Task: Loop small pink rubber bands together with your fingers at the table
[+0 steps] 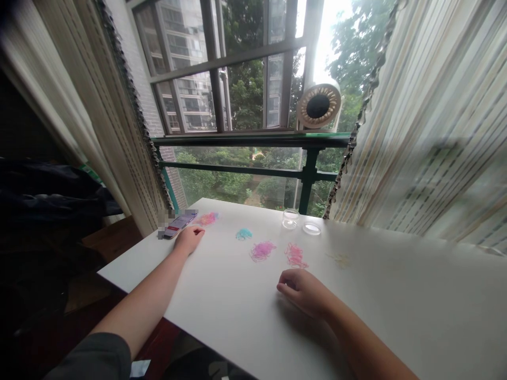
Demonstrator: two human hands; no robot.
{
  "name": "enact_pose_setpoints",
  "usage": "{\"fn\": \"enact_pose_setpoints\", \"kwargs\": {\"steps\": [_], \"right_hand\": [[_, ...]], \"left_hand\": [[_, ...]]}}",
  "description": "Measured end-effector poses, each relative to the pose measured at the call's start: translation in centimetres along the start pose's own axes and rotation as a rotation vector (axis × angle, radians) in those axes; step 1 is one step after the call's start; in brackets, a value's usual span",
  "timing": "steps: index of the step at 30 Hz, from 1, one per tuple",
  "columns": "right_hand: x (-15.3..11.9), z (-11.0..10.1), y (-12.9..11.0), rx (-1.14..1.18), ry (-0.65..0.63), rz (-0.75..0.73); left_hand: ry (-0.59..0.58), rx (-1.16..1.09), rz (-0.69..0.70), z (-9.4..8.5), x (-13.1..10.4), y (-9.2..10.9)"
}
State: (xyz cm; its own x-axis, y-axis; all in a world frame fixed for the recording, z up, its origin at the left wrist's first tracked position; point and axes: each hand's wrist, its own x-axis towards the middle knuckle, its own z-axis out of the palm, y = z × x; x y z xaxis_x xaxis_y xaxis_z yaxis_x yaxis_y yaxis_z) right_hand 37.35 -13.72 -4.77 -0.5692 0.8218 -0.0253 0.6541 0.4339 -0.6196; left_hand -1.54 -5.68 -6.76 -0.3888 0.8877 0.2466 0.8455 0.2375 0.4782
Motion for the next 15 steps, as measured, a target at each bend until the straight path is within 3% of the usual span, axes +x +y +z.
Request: {"fn": "enact_pose_setpoints", "kwargs": {"steps": [15], "right_hand": [[-0.1, -0.16, -0.04, 0.01, -0.007, 0.004]], "left_hand": [[-0.006, -0.068, 0.051, -0.15, -0.47, 0.07]]}}
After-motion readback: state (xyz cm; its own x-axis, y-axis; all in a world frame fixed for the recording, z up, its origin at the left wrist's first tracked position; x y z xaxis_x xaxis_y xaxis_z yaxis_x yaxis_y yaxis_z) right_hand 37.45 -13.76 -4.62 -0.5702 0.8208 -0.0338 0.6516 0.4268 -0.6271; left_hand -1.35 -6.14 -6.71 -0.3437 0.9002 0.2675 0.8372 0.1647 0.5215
